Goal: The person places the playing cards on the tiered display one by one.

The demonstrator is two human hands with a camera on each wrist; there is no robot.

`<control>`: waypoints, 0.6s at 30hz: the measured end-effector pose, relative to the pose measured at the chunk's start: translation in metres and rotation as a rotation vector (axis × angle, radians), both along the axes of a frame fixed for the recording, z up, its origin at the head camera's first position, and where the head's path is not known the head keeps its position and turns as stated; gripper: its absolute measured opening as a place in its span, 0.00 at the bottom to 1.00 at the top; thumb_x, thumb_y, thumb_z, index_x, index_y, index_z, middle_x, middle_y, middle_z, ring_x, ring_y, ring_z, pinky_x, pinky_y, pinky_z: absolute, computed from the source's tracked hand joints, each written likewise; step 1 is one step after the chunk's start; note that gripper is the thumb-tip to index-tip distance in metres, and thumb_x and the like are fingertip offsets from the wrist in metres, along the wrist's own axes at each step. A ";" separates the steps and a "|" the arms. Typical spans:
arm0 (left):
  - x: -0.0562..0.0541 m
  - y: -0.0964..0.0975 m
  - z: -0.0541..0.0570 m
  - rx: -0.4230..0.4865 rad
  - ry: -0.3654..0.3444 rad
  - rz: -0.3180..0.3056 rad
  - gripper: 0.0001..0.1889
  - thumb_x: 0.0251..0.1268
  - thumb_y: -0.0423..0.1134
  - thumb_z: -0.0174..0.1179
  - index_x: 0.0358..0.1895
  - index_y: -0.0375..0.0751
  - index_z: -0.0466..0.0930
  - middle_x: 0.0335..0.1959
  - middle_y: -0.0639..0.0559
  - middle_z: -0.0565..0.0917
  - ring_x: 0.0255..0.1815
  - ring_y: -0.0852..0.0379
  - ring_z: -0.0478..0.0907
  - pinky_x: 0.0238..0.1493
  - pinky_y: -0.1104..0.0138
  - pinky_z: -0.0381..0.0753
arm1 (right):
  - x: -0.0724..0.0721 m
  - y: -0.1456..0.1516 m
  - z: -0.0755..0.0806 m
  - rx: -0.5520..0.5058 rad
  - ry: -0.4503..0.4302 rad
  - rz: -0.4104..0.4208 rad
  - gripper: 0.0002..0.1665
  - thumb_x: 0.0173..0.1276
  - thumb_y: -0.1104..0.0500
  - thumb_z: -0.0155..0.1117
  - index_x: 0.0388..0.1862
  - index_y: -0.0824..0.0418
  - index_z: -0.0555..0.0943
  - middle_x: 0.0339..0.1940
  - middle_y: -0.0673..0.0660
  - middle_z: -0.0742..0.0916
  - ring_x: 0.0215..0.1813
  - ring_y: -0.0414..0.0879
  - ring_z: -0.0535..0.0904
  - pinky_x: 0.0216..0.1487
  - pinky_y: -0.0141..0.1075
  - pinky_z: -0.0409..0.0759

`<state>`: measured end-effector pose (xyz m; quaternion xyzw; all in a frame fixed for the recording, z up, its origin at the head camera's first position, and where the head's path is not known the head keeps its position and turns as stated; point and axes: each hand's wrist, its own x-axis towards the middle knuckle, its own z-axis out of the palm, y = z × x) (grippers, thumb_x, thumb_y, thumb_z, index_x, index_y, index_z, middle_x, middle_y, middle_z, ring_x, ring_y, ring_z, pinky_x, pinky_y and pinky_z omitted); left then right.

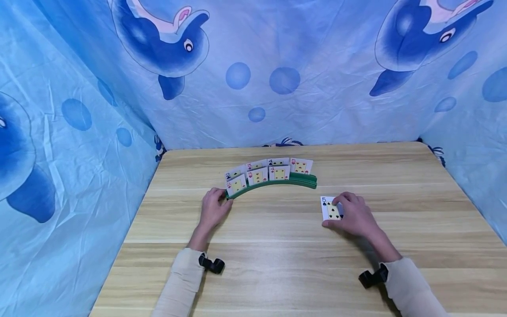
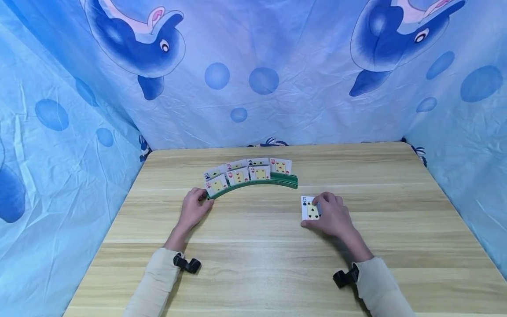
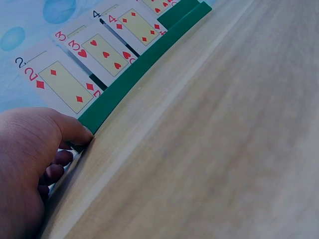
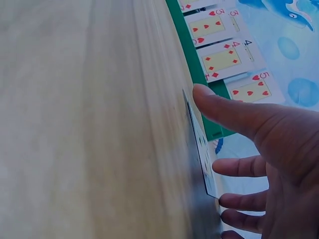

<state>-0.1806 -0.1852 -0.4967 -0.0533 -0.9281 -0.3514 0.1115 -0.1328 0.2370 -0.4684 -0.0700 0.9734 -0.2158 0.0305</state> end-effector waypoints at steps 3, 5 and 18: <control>0.000 0.000 0.000 -0.004 0.005 0.004 0.20 0.57 0.38 0.68 0.51 0.29 0.83 0.46 0.38 0.83 0.48 0.42 0.78 0.56 0.50 0.74 | 0.001 -0.001 -0.001 0.015 0.009 -0.006 0.41 0.50 0.37 0.78 0.54 0.62 0.79 0.66 0.70 0.73 0.61 0.69 0.67 0.52 0.63 0.70; 0.000 0.000 0.000 -0.001 -0.004 0.008 0.19 0.57 0.38 0.68 0.50 0.30 0.83 0.46 0.38 0.83 0.48 0.42 0.78 0.56 0.50 0.73 | 0.001 -0.003 -0.002 0.022 0.016 -0.011 0.41 0.50 0.37 0.78 0.54 0.62 0.79 0.66 0.70 0.73 0.60 0.69 0.67 0.51 0.63 0.71; 0.000 0.002 0.002 0.005 -0.037 0.017 0.19 0.58 0.38 0.68 0.52 0.30 0.83 0.47 0.38 0.82 0.49 0.42 0.77 0.58 0.50 0.73 | 0.001 -0.007 -0.001 0.003 0.004 -0.046 0.38 0.51 0.41 0.78 0.52 0.65 0.79 0.66 0.73 0.71 0.60 0.69 0.65 0.53 0.62 0.69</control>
